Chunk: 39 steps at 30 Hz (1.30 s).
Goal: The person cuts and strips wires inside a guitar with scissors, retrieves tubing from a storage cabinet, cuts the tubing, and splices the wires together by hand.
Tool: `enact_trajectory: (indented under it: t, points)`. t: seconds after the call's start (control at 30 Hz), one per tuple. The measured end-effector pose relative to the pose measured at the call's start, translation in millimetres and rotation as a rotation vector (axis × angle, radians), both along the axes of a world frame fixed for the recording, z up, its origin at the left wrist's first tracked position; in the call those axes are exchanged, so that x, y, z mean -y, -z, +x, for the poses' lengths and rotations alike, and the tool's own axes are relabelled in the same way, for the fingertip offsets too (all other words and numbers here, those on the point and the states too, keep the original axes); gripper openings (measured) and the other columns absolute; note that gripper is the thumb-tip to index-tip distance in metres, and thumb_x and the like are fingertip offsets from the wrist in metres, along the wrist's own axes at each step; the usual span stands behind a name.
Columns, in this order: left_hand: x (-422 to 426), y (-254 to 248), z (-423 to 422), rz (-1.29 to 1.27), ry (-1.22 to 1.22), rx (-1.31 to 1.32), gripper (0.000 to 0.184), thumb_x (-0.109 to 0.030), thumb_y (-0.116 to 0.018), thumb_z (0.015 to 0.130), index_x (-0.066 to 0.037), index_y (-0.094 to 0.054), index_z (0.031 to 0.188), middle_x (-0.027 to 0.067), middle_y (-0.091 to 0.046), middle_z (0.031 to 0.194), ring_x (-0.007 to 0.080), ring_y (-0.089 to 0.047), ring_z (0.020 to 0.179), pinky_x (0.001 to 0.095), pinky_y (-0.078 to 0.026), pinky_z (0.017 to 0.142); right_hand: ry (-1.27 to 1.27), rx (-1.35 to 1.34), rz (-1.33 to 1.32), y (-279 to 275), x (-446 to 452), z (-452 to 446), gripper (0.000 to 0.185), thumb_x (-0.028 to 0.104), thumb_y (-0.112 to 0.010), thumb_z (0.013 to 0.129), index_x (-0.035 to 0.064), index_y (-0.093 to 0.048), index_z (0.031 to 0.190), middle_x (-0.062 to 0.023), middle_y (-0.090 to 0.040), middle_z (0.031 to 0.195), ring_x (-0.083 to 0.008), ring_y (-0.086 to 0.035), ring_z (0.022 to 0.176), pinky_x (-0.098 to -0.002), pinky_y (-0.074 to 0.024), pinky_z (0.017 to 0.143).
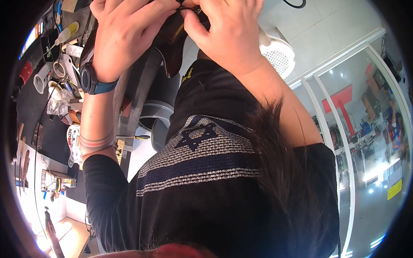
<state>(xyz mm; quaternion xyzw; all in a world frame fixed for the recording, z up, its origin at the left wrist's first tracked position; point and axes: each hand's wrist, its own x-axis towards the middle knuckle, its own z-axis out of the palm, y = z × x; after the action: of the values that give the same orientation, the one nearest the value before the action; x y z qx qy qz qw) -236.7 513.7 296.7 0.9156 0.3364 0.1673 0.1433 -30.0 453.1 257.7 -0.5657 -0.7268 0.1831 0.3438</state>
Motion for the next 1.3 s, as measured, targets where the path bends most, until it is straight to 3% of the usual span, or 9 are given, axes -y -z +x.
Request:
enact_trajectory:
  t: [0.43,0.83,1.3]
  points:
    - [3.1,9.2,3.7,0.013,-0.011,0.123,0.021,-0.008,-0.081,0.078,-0.014,-0.077,0.098,-0.0019,-0.069,0.102,0.0232,-0.061,0.104,0.0431,-0.035,0.097,-0.004,-0.043,-0.038,-6.0,-0.8,0.1,0.024,0.002,-0.082,0.074,0.0069,-0.070,0.094,-0.0124,-0.064,0.120,-0.0345,-0.060,0.113,-0.0488,-0.0419,0.101]
    - [1.6,5.5,5.5,0.045,0.024,0.004,0.019,-0.008,-0.078,0.079,-0.014,-0.075,0.096,-0.0011,-0.066,0.098,0.0229,-0.060,0.104,0.0443,-0.035,0.098,-0.055,0.004,-0.042,-11.0,1.0,4.1,0.019,0.006,-0.081,0.082,0.0060,-0.072,0.099,-0.0118,-0.066,0.127,-0.0345,-0.060,0.120,-0.0494,-0.0395,0.106]
    - [6.3,5.5,7.1,-0.020,-0.022,-0.042,0.019,-0.009,-0.080,0.081,-0.015,-0.074,0.098,-0.0016,-0.066,0.099,0.0234,-0.059,0.106,0.0453,-0.034,0.101,-0.019,-0.012,-0.061,-10.3,5.2,6.9,0.032,0.004,-0.083,0.073,0.0091,-0.068,0.100,-0.0123,-0.064,0.124,-0.0342,-0.060,0.116,-0.0487,-0.0406,0.102]
